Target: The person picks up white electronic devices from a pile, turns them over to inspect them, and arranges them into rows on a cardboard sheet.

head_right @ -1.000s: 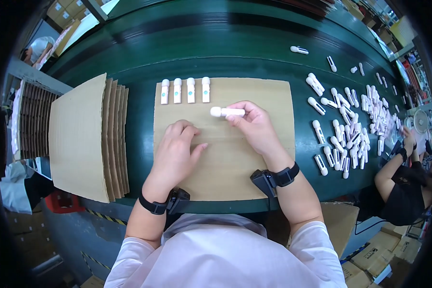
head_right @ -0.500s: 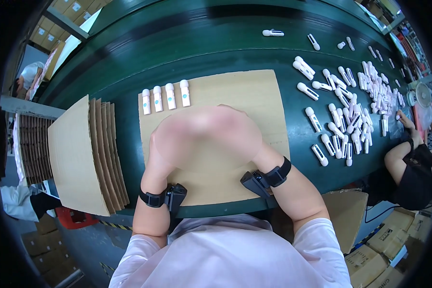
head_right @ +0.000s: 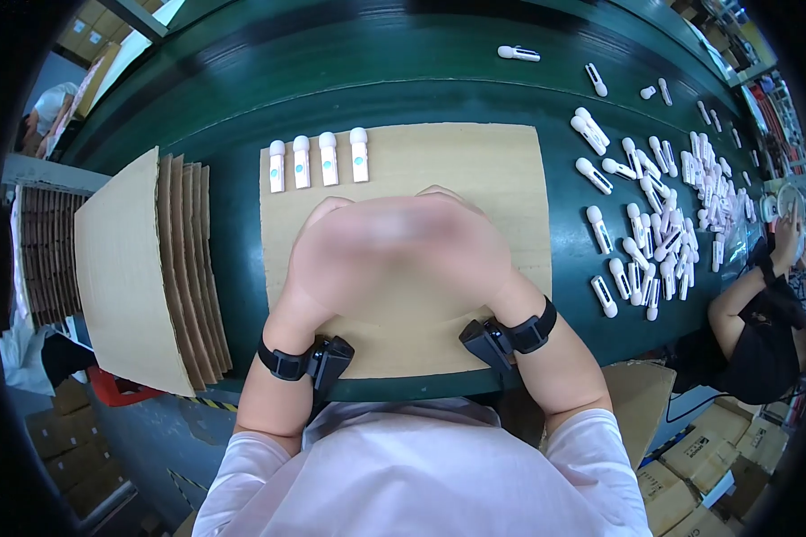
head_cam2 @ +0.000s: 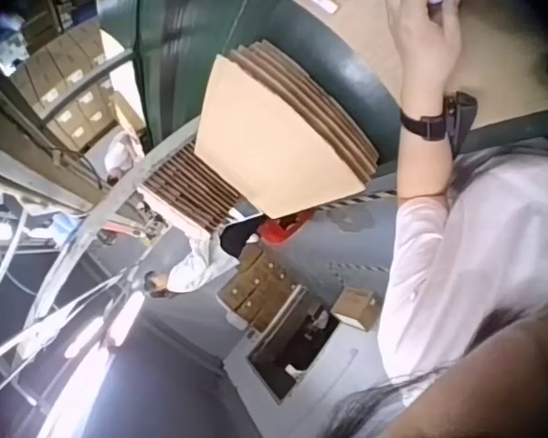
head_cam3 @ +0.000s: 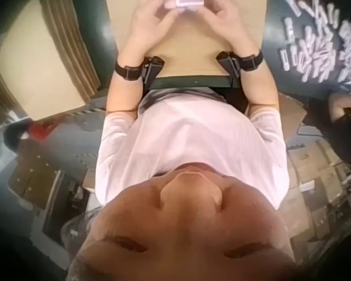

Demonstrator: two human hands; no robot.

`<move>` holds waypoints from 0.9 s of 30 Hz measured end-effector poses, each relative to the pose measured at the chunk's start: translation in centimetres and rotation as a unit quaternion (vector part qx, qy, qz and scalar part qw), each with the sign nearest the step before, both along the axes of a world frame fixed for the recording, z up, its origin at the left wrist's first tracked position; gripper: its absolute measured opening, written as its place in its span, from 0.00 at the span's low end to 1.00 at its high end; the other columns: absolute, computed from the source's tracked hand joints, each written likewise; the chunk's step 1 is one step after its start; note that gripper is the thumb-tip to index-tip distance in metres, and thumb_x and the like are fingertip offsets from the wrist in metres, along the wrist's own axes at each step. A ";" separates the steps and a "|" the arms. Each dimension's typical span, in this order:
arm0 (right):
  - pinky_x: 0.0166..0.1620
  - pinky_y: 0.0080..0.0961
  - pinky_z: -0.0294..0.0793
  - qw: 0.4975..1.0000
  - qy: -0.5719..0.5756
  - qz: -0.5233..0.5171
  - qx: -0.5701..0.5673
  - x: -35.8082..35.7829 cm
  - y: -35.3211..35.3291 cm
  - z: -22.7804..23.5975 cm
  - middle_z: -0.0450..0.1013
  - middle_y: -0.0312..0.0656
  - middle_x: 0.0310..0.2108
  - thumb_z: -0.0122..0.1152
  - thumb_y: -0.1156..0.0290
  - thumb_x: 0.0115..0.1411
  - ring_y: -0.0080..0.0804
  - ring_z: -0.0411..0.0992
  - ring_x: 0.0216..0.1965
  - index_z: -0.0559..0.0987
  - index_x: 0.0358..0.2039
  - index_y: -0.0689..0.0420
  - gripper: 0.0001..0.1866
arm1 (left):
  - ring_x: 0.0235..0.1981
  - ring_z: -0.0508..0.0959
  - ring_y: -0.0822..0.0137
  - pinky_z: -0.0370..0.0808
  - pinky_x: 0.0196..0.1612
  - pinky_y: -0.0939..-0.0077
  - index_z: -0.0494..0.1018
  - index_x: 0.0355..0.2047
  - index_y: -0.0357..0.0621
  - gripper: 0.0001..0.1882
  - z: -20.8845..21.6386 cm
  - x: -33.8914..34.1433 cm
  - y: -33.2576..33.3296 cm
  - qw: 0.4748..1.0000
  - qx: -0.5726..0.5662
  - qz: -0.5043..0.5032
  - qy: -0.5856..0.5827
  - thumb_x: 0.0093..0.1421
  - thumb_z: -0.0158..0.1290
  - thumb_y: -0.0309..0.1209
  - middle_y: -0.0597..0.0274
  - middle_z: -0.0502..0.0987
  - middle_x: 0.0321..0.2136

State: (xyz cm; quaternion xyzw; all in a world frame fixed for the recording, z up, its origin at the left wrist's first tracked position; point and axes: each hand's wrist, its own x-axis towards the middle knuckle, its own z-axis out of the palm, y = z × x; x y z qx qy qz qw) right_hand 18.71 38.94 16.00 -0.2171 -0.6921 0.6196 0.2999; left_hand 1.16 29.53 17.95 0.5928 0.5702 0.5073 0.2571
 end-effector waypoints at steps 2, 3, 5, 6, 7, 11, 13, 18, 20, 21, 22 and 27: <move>0.49 0.23 0.74 1.000 -0.001 0.003 0.009 0.1 0.0 -0.1 0.70 0.40 0.42 0.59 0.83 0.60 0.27 0.72 0.45 0.75 0.46 0.63 0.13 | 0.35 0.78 0.62 0.77 0.37 0.74 0.75 0.41 0.37 0.13 -0.1 0.0 0.1 1.000 0.004 -0.002 0.007 0.55 0.59 0.19 0.56 0.74 0.34; 0.48 0.23 0.74 1.000 -0.002 0.004 0.014 0.1 0.0 -0.2 0.70 0.40 0.42 0.59 0.83 0.60 0.27 0.72 0.45 0.75 0.46 0.63 0.13 | 0.34 0.77 0.62 0.77 0.36 0.74 0.75 0.41 0.38 0.13 -0.1 -0.1 0.1 1.000 0.009 -0.005 0.014 0.55 0.59 0.19 0.56 0.74 0.33; 0.48 0.23 0.74 1.000 -0.001 0.005 0.015 0.1 0.0 -0.2 0.70 0.40 0.42 0.59 0.83 0.60 0.27 0.72 0.45 0.75 0.46 0.63 0.13 | 0.34 0.77 0.62 0.77 0.36 0.73 0.75 0.41 0.38 0.13 -0.2 0.0 0.0 1.000 0.013 -0.007 0.021 0.54 0.59 0.18 0.57 0.74 0.33; 0.48 0.24 0.74 1.000 -0.001 0.006 0.017 0.1 0.0 -0.2 0.70 0.40 0.42 0.59 0.83 0.60 0.28 0.72 0.45 0.76 0.46 0.63 0.13 | 0.33 0.77 0.62 0.76 0.35 0.73 0.75 0.41 0.38 0.13 -0.3 0.0 0.0 1.000 0.015 -0.003 0.018 0.54 0.59 0.18 0.56 0.74 0.33; 0.48 0.24 0.74 1.000 0.000 0.006 0.019 0.1 0.0 -0.2 0.70 0.40 0.42 0.60 0.83 0.60 0.28 0.72 0.45 0.76 0.45 0.63 0.13 | 0.33 0.77 0.62 0.76 0.35 0.74 0.76 0.40 0.38 0.13 -0.4 0.1 0.0 1.000 0.017 0.002 0.015 0.54 0.59 0.18 0.56 0.74 0.33; 0.48 0.23 0.74 0.999 0.006 0.006 0.044 0.2 0.2 -0.4 0.70 0.40 0.42 0.59 0.84 0.59 0.28 0.72 0.45 0.76 0.45 0.63 0.13 | 0.33 0.77 0.62 0.76 0.35 0.73 0.76 0.39 0.38 0.12 -0.4 0.3 0.1 0.999 0.029 0.018 0.015 0.53 0.60 0.19 0.56 0.74 0.33; 0.48 0.24 0.74 0.998 0.002 -0.005 0.055 0.1 0.1 -0.1 0.70 0.40 0.42 0.60 0.84 0.59 0.29 0.72 0.44 0.76 0.45 0.63 0.13 | 0.33 0.77 0.62 0.76 0.35 0.73 0.76 0.39 0.38 0.12 -0.4 0.3 0.2 0.999 0.034 0.024 0.017 0.53 0.60 0.20 0.56 0.74 0.33; 0.46 0.24 0.74 0.990 0.009 -0.016 0.137 0.1 -0.1 0.5 0.71 0.41 0.41 0.61 0.85 0.56 0.31 0.72 0.43 0.77 0.45 0.62 0.15 | 0.35 0.76 0.60 0.76 0.36 0.71 0.75 0.35 0.38 0.10 -1.1 0.4 0.4 1.000 0.010 0.023 0.003 0.52 0.61 0.21 0.56 0.74 0.34; 0.45 0.25 0.74 0.986 0.015 -0.009 0.168 0.0 -0.1 0.6 0.71 0.41 0.40 0.62 0.84 0.56 0.32 0.72 0.42 0.77 0.44 0.62 0.15 | 0.36 0.76 0.59 0.75 0.38 0.70 0.74 0.33 0.38 0.09 -1.3 0.5 0.5 1.000 0.017 0.014 0.013 0.51 0.61 0.21 0.56 0.74 0.33; 0.44 0.25 0.74 0.983 0.006 -0.013 0.184 0.0 -0.1 0.7 0.72 0.42 0.40 0.62 0.84 0.55 0.33 0.73 0.42 0.77 0.44 0.61 0.15 | 0.36 0.76 0.59 0.75 0.38 0.70 0.74 0.33 0.38 0.09 -1.4 0.5 0.6 1.000 0.018 0.014 0.013 0.51 0.61 0.21 0.56 0.74 0.33; 0.44 0.26 0.74 0.980 -0.004 -0.017 0.200 -0.1 -0.1 0.8 0.72 0.42 0.39 0.62 0.84 0.55 0.34 0.73 0.42 0.77 0.44 0.61 0.15 | 0.36 0.76 0.59 0.75 0.39 0.69 0.74 0.32 0.39 0.09 -1.5 0.4 0.6 1.000 0.004 0.014 0.013 0.51 0.61 0.21 0.56 0.74 0.33; 0.43 0.26 0.74 0.970 -0.030 -0.053 0.235 -0.7 -0.3 1.5 0.73 0.44 0.39 0.61 0.85 0.54 0.36 0.74 0.40 0.77 0.42 0.61 0.14 | 0.34 0.74 0.58 0.73 0.39 0.68 0.73 0.30 0.39 0.09 -2.1 0.2 0.7 0.999 -0.049 0.017 0.007 0.50 0.63 0.23 0.56 0.73 0.31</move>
